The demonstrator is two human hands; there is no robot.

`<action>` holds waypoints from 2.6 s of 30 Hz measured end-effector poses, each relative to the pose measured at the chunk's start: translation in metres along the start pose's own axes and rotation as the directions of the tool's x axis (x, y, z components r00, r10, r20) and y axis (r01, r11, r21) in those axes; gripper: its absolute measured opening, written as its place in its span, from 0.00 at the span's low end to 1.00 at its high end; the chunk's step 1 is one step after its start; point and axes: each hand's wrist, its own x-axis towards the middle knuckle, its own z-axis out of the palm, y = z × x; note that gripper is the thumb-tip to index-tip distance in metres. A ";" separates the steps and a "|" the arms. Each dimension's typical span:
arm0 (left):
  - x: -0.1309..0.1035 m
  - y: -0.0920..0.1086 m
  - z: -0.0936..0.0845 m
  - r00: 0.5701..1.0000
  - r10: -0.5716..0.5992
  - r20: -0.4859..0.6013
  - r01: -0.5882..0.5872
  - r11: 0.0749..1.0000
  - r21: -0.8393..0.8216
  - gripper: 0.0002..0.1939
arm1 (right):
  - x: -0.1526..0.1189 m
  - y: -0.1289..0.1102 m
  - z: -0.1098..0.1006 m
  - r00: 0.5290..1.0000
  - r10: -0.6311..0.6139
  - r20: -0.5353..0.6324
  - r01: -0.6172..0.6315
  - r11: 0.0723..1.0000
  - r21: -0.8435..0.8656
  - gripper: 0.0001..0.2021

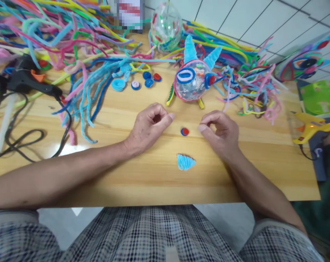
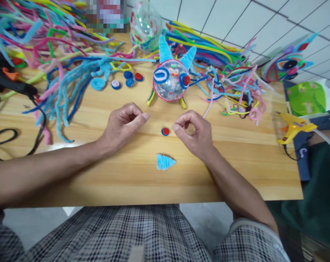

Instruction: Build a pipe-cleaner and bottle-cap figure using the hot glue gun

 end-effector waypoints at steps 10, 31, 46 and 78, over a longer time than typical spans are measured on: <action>-0.002 0.000 0.001 0.995 -0.003 0.102 -0.005 0.997 0.071 0.11 | 0.002 0.013 -0.001 0.896 -0.153 0.417 0.263 0.939 -0.220 0.12; -0.002 -0.001 0.000 0.982 -0.034 0.187 0.007 0.990 0.143 0.13 | 0.002 0.034 0.008 0.897 -0.192 0.399 0.277 0.946 -0.168 0.09; -0.002 0.000 0.000 0.975 -0.110 0.193 0.095 0.992 0.089 0.11 | 0.001 0.034 0.016 0.896 -0.208 0.392 0.331 0.901 -0.279 0.06; -0.005 0.010 -0.010 0.941 -0.202 0.271 0.156 0.971 0.183 0.22 | -0.003 0.031 0.021 0.960 0.009 0.278 0.093 0.931 -0.353 0.11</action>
